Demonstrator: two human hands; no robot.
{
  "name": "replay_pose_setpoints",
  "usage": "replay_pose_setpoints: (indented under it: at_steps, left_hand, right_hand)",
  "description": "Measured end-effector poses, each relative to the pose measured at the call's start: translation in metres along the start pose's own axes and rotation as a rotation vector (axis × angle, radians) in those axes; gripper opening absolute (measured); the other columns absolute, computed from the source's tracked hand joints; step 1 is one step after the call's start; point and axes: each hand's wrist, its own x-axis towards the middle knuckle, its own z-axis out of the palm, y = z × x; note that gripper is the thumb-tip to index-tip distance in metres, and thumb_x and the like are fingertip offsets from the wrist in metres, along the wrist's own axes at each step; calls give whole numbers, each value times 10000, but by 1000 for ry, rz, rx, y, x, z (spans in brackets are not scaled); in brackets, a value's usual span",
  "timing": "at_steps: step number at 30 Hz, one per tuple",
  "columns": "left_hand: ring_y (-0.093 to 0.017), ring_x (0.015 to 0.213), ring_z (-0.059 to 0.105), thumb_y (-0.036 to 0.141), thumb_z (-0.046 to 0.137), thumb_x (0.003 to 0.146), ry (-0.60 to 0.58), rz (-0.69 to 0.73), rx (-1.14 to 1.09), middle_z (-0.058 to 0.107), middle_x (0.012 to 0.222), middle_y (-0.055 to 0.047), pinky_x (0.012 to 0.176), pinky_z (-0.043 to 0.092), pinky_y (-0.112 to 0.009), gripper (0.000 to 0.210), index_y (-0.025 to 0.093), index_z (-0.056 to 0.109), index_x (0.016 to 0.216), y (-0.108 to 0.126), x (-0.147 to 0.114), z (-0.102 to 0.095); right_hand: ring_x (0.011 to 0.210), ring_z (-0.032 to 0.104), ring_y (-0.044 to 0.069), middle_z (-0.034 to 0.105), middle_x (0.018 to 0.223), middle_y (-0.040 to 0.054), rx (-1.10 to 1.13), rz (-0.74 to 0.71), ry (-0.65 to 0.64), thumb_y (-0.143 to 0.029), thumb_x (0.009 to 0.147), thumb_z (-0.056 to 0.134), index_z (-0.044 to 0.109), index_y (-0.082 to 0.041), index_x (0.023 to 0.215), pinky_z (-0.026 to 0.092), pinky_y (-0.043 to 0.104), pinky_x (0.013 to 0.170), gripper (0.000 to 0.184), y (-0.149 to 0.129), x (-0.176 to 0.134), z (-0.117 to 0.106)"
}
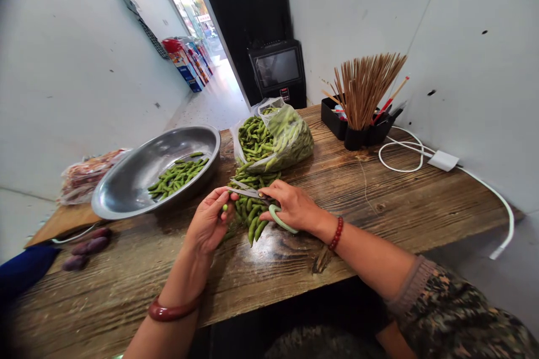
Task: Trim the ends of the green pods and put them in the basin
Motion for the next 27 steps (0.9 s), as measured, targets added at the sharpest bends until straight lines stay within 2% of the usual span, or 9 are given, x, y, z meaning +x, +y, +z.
replay_pose_setpoints:
  at_steps: [5, 17, 23, 27]
  left_hand:
    - [-5, 401, 400, 240, 768, 704, -68, 22, -31, 642, 714, 10, 369, 286, -109, 259, 151, 590, 870, -3, -2, 4]
    - [-6, 395, 320, 366, 664, 827, -245, -67, 138, 548, 627, 21, 382, 213, -130, 237, 145, 590, 868, -10, -10, 15]
    - [-14, 406, 318, 342, 713, 782, -180, -62, 59, 507, 613, 48, 391, 215, -131, 252, 168, 555, 872, -10, -12, 17]
    - [-19, 414, 323, 350, 705, 789, -204, -59, 87, 506, 623, 49, 400, 228, -136, 258, 173, 542, 881, -11, -11, 17]
  right_hand:
    - [836, 579, 186, 589, 1026, 83, -9, -3, -16, -348, 745, 770, 567, -163, 1238, 502, 311, 738, 565, -3, 0, 1]
    - [864, 583, 191, 586, 1045, 83, 16, -19, 5, -359, 765, 750, 558, -182, 1246, 500, 312, 748, 547, -2, -1, 3]
    - [888, 585, 200, 581, 1035, 82, 19, -29, -11, -356, 750, 765, 546, -183, 1254, 507, 332, 777, 576, -2, 0, 2]
    - [856, 581, 192, 580, 1016, 75, 16, -36, -10, -371, 760, 754, 554, -186, 1242, 502, 314, 748, 554, -2, 0, 3]
